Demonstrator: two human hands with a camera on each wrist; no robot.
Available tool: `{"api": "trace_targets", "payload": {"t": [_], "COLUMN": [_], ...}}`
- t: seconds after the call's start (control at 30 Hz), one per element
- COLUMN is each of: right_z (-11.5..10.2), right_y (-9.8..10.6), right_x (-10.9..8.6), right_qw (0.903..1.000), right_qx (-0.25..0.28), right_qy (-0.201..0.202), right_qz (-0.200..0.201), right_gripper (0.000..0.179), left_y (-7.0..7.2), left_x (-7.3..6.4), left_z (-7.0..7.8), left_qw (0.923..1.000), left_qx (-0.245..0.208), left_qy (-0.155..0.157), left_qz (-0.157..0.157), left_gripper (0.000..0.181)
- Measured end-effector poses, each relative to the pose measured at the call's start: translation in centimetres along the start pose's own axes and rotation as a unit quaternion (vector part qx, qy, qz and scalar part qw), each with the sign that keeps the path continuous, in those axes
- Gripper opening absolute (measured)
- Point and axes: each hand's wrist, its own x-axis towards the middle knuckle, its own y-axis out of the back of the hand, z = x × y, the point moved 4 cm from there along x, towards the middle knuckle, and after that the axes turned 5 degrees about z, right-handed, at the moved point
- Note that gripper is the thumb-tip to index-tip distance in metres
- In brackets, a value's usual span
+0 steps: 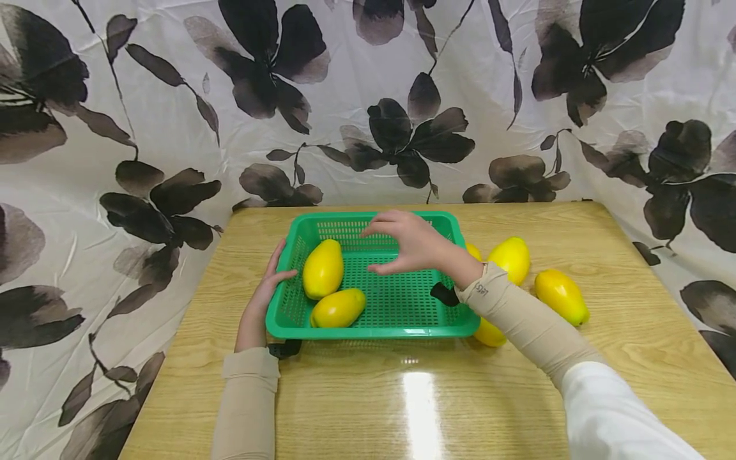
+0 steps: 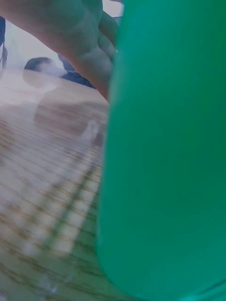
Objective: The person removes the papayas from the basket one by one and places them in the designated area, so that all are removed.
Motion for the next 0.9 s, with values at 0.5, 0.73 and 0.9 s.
{"api": "trace_targets", "payload": {"t": [0.5,0.73,0.9], "right_z": [-0.5,-1.3,-1.5], "right_y": [-5.2,-8.5,-10.3], "right_x": [1.1,1.3,1.2], "right_qw": [0.9929,0.9829,0.9763], "right_qx": [0.043,0.055,0.055], "right_qy": [0.036,0.061,0.078], "right_qz": [-0.105,-0.165,-0.194], "right_gripper": [0.052,0.052,0.053], "left_y": [0.0,0.3,0.4], "left_x": [0.7,0.2,0.5], "left_z": [-1.1,-0.8,-1.1], "left_qw": [0.9999,1.0000,0.9998], "left_qx": [-0.004,0.006,0.019], "left_qy": [-0.004,0.001,-0.010], "left_qz": [-0.011,-0.001,0.000], "left_gripper": [0.074,0.074,0.073]}}
